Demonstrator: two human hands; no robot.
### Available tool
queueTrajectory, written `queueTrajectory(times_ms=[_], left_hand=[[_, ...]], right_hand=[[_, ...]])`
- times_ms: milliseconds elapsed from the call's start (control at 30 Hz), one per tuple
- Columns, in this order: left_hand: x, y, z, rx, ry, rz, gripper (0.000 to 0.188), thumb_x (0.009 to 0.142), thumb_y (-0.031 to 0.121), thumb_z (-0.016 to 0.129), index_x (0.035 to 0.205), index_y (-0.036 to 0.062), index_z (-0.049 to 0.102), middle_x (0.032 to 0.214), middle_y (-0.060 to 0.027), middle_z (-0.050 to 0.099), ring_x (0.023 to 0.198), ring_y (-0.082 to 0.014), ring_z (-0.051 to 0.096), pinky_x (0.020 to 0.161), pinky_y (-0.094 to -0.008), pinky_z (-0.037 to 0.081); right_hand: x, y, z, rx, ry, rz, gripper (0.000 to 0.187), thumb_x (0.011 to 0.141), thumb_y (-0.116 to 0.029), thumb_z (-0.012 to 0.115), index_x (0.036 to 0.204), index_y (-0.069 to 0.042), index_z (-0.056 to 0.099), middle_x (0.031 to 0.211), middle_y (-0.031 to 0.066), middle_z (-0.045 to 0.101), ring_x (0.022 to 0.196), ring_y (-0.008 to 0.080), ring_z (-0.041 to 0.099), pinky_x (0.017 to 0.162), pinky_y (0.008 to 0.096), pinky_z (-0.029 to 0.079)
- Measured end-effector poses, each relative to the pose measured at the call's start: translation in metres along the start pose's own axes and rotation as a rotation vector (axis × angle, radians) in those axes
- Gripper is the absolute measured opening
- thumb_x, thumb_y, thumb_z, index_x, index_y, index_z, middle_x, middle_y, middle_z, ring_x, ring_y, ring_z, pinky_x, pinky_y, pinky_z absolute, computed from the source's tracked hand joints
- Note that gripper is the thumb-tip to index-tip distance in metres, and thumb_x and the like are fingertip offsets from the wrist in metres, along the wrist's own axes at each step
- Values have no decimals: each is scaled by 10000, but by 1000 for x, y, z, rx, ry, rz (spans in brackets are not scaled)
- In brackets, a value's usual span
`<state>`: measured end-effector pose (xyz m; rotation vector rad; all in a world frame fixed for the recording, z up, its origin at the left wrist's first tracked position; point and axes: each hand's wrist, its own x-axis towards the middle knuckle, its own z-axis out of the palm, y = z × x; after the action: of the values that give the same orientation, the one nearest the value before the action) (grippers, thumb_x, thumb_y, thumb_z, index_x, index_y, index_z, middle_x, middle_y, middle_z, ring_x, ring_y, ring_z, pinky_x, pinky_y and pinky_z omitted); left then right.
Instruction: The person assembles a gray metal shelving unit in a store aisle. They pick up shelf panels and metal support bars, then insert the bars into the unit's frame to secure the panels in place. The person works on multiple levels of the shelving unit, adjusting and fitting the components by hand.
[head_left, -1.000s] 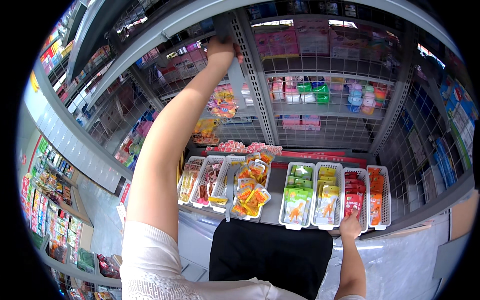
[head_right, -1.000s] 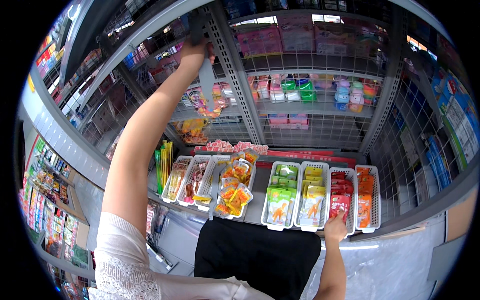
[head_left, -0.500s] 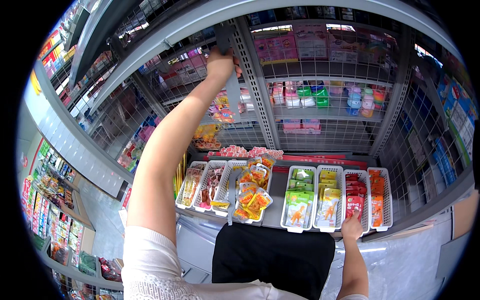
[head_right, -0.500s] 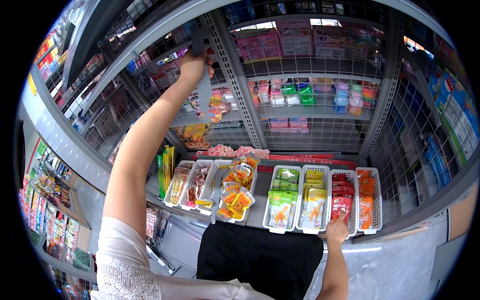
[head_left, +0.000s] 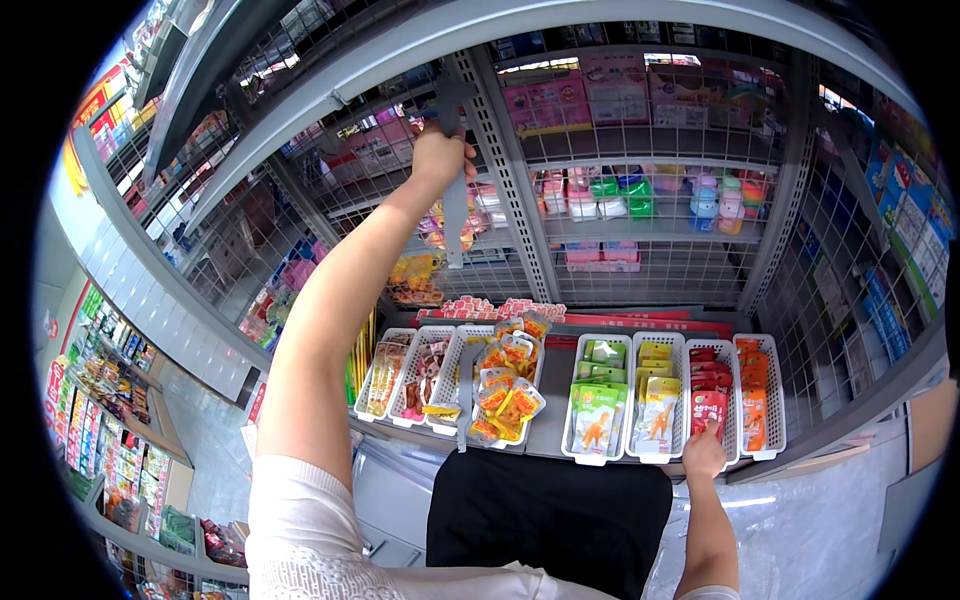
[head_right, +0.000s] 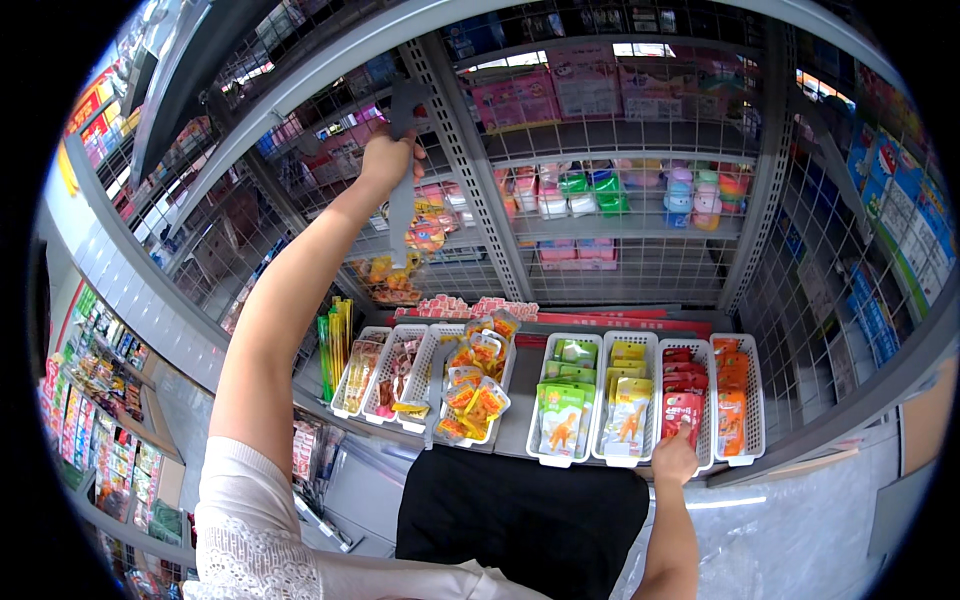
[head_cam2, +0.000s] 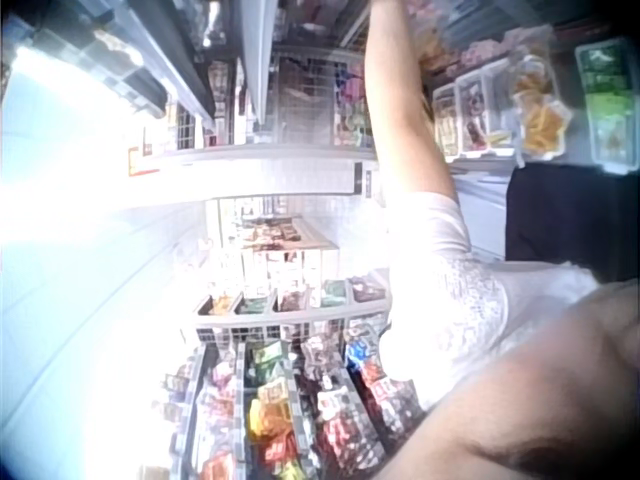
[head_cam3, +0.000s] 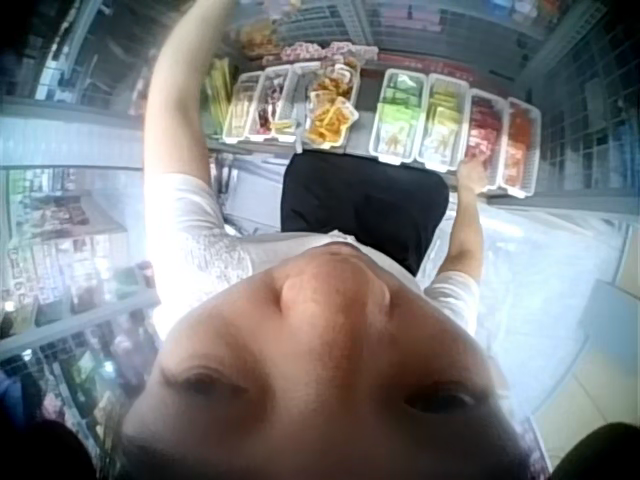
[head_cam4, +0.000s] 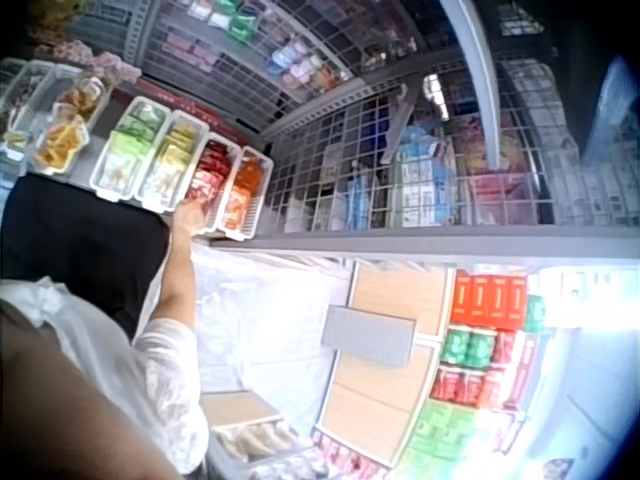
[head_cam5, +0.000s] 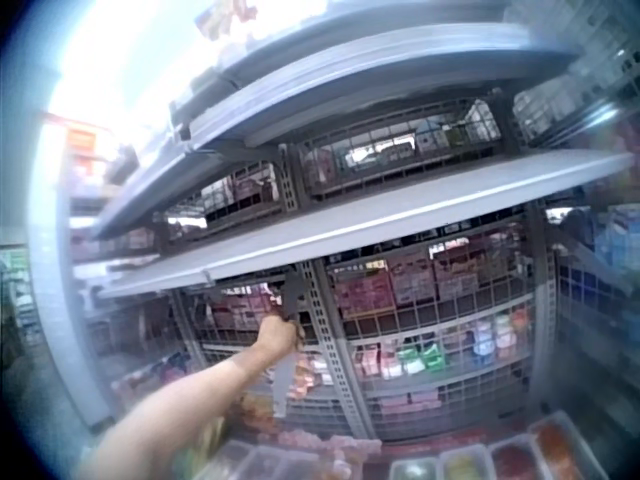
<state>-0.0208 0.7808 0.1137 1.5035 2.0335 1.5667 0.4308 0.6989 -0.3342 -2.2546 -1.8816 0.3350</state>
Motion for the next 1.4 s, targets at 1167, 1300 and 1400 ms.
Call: queueTrajectory(times_ms=[1167,1300,1400], left_hand=[[-1,-2,-16,420,-264,-25,236,908,126,514,1009,-85,531,695,-113,660,495,-206,633,490,-351,507],[3,7,-18,484,-293,-46,235,915,131,508,1009,-83,521,693,-114,657,487,-200,626,448,-350,496],[15,13,-25,517,-354,-39,236,920,138,506,1005,-82,513,696,-114,654,480,-193,617,438,-346,497]], right_hand=[[0,3,6,-35,45,-28,434,858,-236,476,1242,-40,428,718,186,653,667,354,656,614,461,518],[0,3,5,-19,48,-27,425,856,-234,477,1234,-43,438,723,189,654,675,357,658,620,464,517],[0,4,5,-11,50,-27,413,854,-234,480,1221,-47,449,727,191,655,680,360,658,625,464,517]])
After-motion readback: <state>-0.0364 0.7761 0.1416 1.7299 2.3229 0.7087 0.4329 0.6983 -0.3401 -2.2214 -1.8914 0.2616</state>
